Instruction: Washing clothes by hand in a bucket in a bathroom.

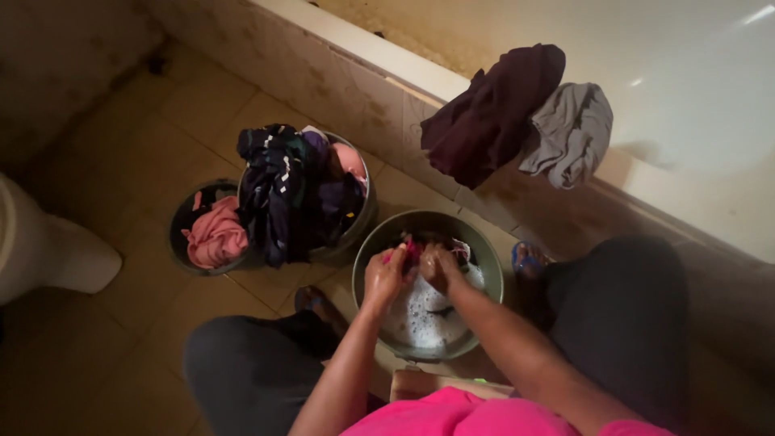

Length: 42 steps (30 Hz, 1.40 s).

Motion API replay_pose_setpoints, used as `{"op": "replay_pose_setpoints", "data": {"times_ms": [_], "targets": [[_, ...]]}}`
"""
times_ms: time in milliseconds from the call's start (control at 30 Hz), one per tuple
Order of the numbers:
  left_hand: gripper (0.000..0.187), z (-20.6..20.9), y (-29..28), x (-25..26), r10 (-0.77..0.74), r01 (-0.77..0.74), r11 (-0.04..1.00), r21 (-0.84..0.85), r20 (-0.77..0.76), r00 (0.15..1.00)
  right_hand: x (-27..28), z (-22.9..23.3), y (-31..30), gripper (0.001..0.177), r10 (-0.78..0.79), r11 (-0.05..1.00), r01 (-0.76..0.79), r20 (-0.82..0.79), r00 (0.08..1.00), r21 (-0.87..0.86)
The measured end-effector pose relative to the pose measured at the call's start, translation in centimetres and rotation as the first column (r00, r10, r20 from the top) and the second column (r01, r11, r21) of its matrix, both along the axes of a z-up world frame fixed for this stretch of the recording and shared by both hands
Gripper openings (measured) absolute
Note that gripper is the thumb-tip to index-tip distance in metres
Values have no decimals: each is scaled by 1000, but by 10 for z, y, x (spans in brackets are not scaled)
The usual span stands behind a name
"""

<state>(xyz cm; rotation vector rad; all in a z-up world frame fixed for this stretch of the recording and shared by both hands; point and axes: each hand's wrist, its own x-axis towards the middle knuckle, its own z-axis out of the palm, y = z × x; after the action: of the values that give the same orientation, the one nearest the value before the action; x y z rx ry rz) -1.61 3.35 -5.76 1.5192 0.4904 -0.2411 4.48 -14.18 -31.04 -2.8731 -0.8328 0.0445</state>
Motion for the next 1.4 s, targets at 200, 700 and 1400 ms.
{"op": "replay_pose_setpoints", "data": {"times_ms": [200,700,1400], "targets": [[35,-59,-2,6,-3,0,1000,22,132,991,12,25,-10,15,38,990,-17,-142,989,143],[40,-17,7,16,141,-120,808,-577,-9,990,-3,12,-15,25,-60,906,329,-689,723,267],[50,-11,-69,-20,8,192,308,-932,204,979,-43,269,31,28,-128,476,83,-24,991,876]]}}
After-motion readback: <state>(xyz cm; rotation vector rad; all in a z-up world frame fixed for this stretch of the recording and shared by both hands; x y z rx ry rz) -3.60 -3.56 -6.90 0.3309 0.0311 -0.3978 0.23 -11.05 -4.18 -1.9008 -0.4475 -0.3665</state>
